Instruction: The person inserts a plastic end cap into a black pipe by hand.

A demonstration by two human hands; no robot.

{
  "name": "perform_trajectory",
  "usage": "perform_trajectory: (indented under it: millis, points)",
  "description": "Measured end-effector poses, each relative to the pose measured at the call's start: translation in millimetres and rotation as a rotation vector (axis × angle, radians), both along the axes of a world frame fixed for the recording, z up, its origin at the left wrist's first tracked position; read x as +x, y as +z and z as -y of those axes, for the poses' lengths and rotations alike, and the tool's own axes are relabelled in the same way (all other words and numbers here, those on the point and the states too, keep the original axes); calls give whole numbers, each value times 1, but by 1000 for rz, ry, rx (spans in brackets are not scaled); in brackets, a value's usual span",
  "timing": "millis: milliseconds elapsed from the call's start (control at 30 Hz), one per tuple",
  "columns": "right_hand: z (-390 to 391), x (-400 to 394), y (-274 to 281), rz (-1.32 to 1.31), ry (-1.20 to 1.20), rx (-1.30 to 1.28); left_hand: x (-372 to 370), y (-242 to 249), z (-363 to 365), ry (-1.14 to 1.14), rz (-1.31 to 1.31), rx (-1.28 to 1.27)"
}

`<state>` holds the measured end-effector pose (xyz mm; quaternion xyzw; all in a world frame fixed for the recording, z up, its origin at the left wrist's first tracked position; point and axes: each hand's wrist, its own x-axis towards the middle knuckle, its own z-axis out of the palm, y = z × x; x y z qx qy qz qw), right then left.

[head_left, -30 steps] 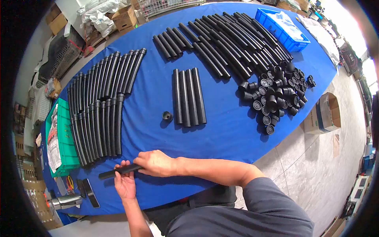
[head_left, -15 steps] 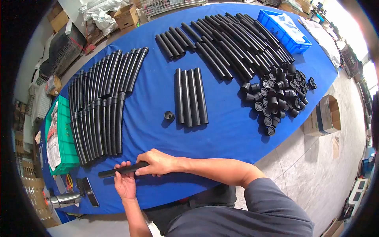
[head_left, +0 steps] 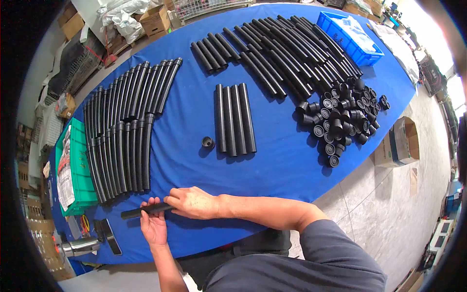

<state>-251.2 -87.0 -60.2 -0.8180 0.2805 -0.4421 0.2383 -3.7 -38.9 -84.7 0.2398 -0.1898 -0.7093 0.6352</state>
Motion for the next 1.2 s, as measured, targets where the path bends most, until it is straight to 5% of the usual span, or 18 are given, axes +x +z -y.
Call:
perform_trajectory:
  millis: [100,133,233,267,367,467,567,600,700,833,867,967,1000,1100,1133,1200]
  points:
    - [13,-22,49,-94,358,1047,-1,3,-1,-37,-2,-33]
    - [18,-25,53,-105,380,1208,-2,4,-1,-54,0,-46]
    - [7,-5,6,61,157,320,-3,2,0,9,16,5]
    - [2,-5,4,-72,74,211,-2,2,0,1,3,10]
    - [-1,-8,10,-60,86,217,1,0,-1,-17,-33,6]
    - [17,-23,51,-78,414,1210,4,-2,-2,-21,-21,-21]
    - [7,0,-11,24,175,307,0,0,-1,1,16,-1]
    - [1,-5,6,-122,103,261,-1,1,-1,7,5,15]
    - [-1,-9,16,-39,94,323,1,0,-2,1,-4,8]
    - [15,-23,47,-38,347,1160,-2,3,-2,-24,48,-25]
    - [8,-1,-6,23,153,440,-3,3,-1,-14,46,-8]
    - [-1,-5,6,-104,54,118,0,0,-2,6,32,19]
    - [-2,-7,11,-120,77,211,2,0,-2,0,23,9]
    - [17,-21,42,-53,411,1195,1,0,-2,-22,33,-14]
    - [18,-23,43,-42,412,1183,0,1,-2,-31,43,-21]
    - [8,-8,9,-64,170,512,-2,1,-1,-9,28,11]
